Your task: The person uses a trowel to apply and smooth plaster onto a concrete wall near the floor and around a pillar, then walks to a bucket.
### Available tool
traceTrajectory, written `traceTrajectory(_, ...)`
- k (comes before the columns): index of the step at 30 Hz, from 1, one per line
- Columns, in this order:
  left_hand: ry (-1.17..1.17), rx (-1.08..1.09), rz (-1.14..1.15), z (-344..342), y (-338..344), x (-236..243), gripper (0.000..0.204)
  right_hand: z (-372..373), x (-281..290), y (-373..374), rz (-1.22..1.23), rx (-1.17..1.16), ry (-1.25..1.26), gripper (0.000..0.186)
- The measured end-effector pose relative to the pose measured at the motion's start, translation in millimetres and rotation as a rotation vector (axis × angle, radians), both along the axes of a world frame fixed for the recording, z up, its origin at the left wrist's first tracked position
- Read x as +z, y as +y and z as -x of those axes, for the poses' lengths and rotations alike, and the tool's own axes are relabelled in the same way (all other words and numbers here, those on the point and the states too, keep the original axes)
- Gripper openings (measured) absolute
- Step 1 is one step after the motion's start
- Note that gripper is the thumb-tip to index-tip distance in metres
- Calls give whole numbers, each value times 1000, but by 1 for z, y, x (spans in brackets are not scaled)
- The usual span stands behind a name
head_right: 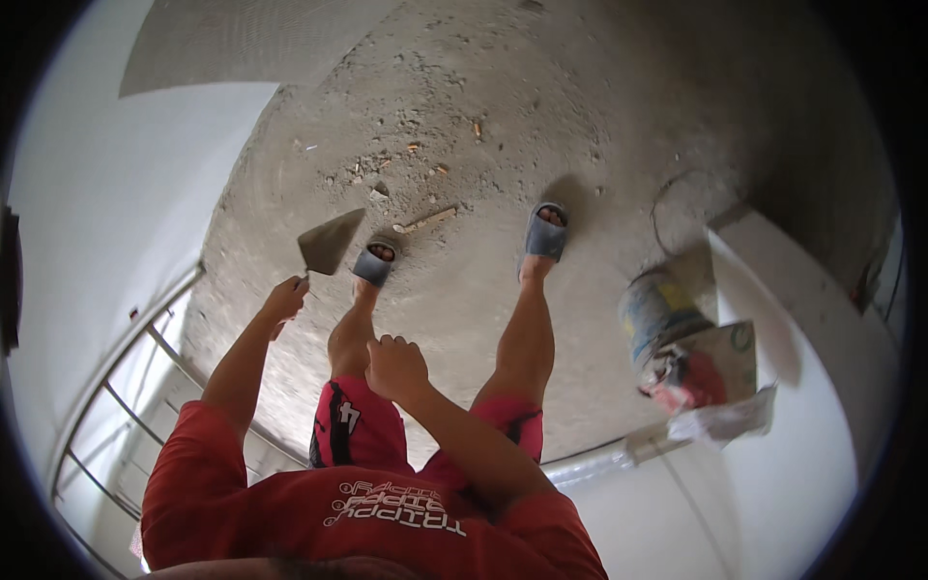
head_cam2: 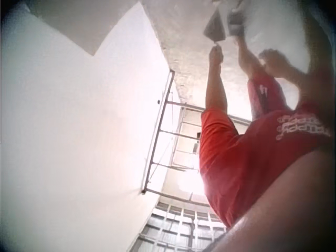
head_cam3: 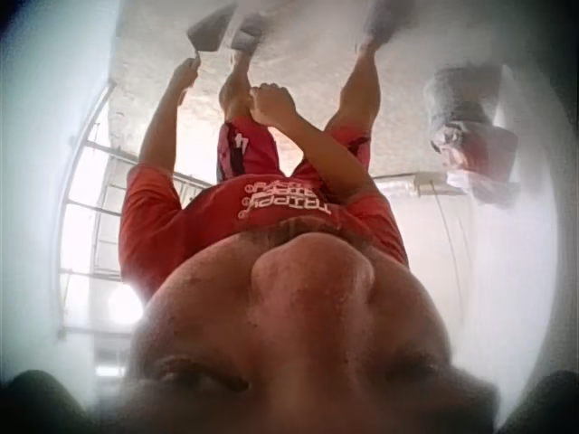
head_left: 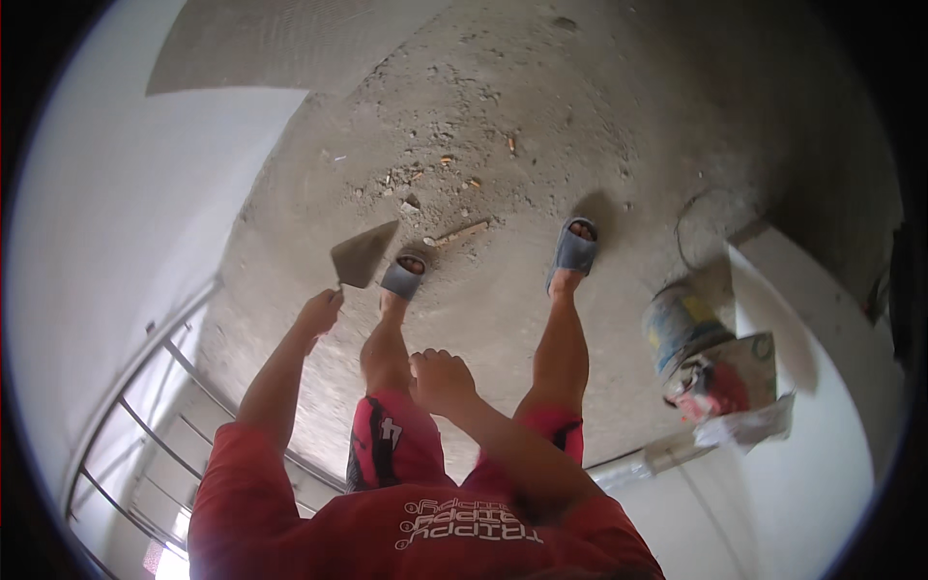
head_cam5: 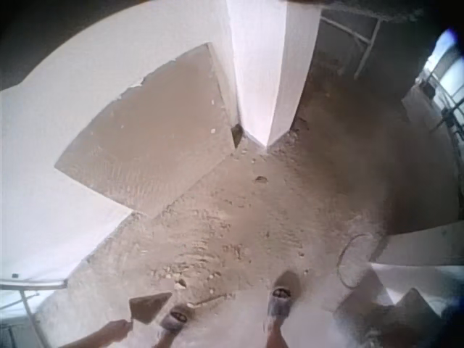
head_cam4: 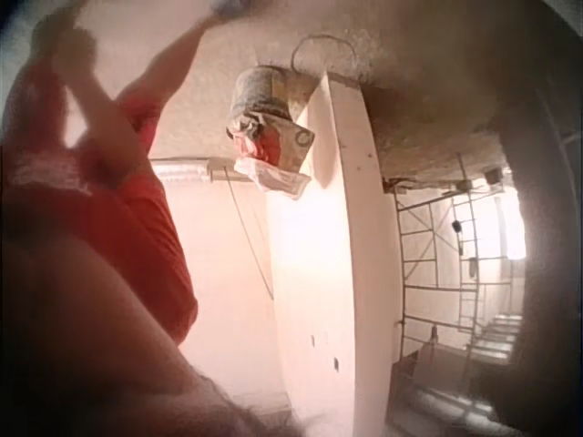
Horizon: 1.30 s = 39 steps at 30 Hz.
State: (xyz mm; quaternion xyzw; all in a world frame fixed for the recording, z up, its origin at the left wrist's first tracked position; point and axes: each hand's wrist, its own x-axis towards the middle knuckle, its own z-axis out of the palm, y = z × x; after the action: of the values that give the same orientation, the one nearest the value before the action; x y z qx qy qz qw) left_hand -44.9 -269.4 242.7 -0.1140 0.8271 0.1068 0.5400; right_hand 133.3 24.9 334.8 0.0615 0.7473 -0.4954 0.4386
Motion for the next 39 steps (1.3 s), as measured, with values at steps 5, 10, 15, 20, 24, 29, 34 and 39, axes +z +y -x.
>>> traceTrajectory(5,382,402,146,-87,-10,-5,31,-34,20,68,51,336,-112,43)
traceTrajectory(10,388,753,190,-143,-6,-103,29,5,65,142,67,467,-19,51)
traceTrajectory(15,612,601,340,-106,-8,-232,51,-10,23,160,23,553,12,57)
traceTrajectory(20,729,713,311,-89,41,-314,39,-2,-27,158,-215,844,352,52)
traceTrajectory(24,775,923,131,-82,224,-338,36,-27,-41,152,-220,828,589,45)
traceTrajectory(29,500,879,-275,-76,420,-286,36,-41,-38,159,-176,859,703,38)
traceTrajectory(34,617,178,-475,-74,398,-276,34,-40,-30,159,-213,800,674,34)
traceTrajectory(39,764,511,7,-162,168,-257,41,-60,-23,172,-42,752,805,37)
